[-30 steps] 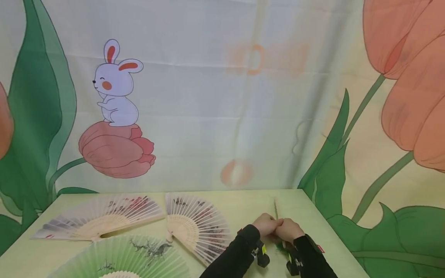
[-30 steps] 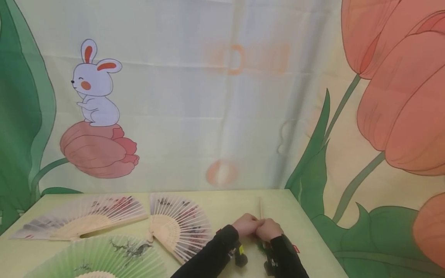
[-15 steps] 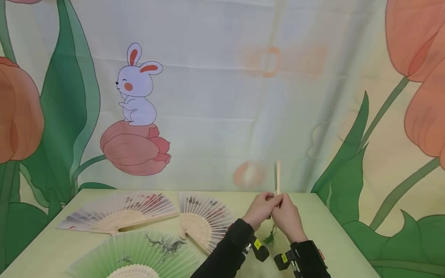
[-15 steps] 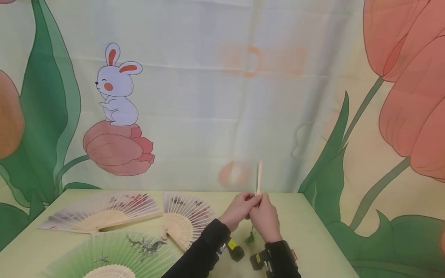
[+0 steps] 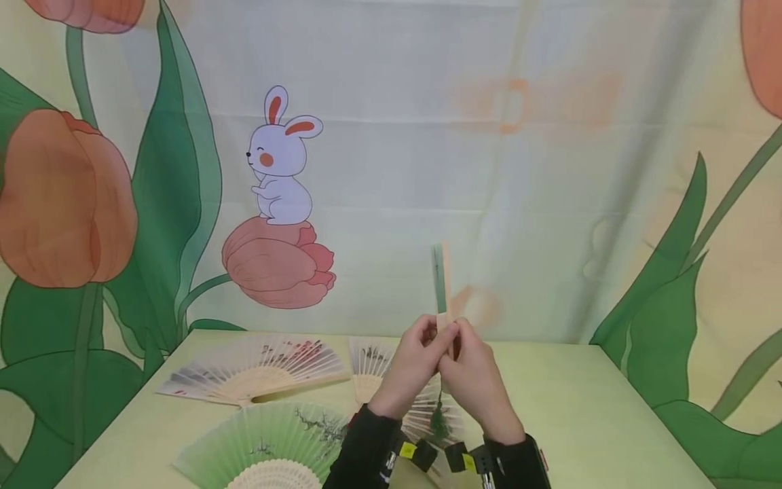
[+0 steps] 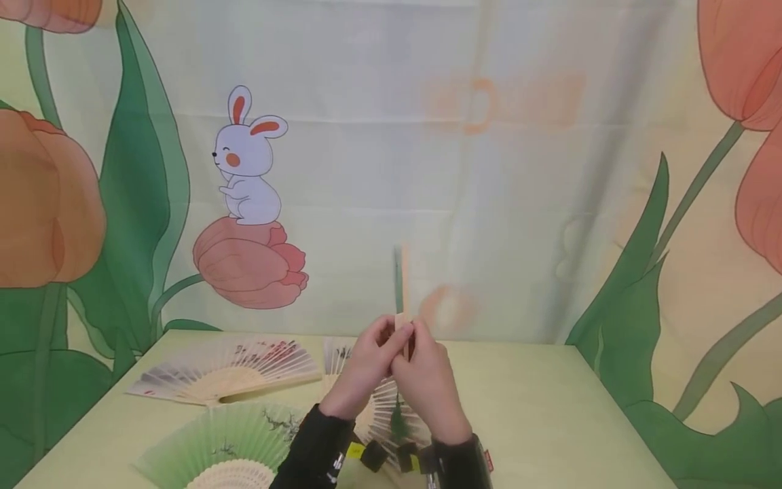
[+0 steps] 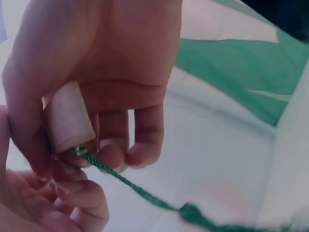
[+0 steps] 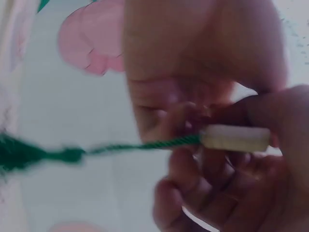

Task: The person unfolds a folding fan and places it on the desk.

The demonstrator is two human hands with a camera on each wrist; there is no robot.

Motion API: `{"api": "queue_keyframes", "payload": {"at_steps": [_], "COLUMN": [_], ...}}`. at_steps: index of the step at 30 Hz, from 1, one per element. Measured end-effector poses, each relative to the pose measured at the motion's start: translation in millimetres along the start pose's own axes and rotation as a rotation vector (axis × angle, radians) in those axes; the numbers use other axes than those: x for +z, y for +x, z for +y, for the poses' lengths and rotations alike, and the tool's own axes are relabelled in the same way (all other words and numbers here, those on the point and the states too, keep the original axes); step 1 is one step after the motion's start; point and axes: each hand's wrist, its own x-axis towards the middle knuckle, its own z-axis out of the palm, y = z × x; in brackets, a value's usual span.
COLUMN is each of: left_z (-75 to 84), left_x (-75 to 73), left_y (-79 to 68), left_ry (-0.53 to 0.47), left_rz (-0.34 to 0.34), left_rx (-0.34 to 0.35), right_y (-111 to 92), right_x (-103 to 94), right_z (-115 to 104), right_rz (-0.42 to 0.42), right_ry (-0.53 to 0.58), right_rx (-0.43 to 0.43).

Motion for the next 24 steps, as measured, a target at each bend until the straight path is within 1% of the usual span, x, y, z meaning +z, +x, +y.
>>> {"api": "queue_keyframes", "payload": {"at_steps": [3,6,8,10,12,16,19,21,24], "left_z": [3.3,4.2,3.6,2.7,2.1,5.6,10.1,13.3,16.3], "left_x": [-15.1,-29.6,-37.9,-44.1,-48.0,-53.4,-58.1,-61.6,-65.6], "left_y": [-6.6,-11.1,-13.8,-16.3,-17.7,-18.1,-18.4,-19.1,-21.2], "left_ry": [-0.024,-0.046,-0.031,0.000,0.039,0.125,0.197,0.255,0.342], "left_rz": [0.015,0.067,0.099,0.106,0.074,-0.042,-0.113,-0.138,-0.137], "left_rx": [0.021,0.026,0.019,0.004,-0.005,-0.004,-0.012,-0.021,-0.014], "right_y": [-2.4,-1.4,0.4,1.6,2.2,2.5,3.9,5.0,5.1], "right_x": [4.4,12.4,18.7,23.2,24.8,23.3,23.0,23.8,23.6], "right_z": [-9.3,-11.1,-9.2,-6.5,-3.8,-0.1,1.9,2.6,2.7], "right_rz": [-0.043,-0.088,-0.106,-0.110,-0.107,-0.119,-0.136,-0.138,-0.126], "right_ry": [0.022,0.096,0.127,0.155,0.176,0.276,0.318,0.331,0.328], "right_rx": [-0.046,-0.058,-0.064,-0.067,-0.063,-0.030,-0.021,-0.020,-0.013]}}
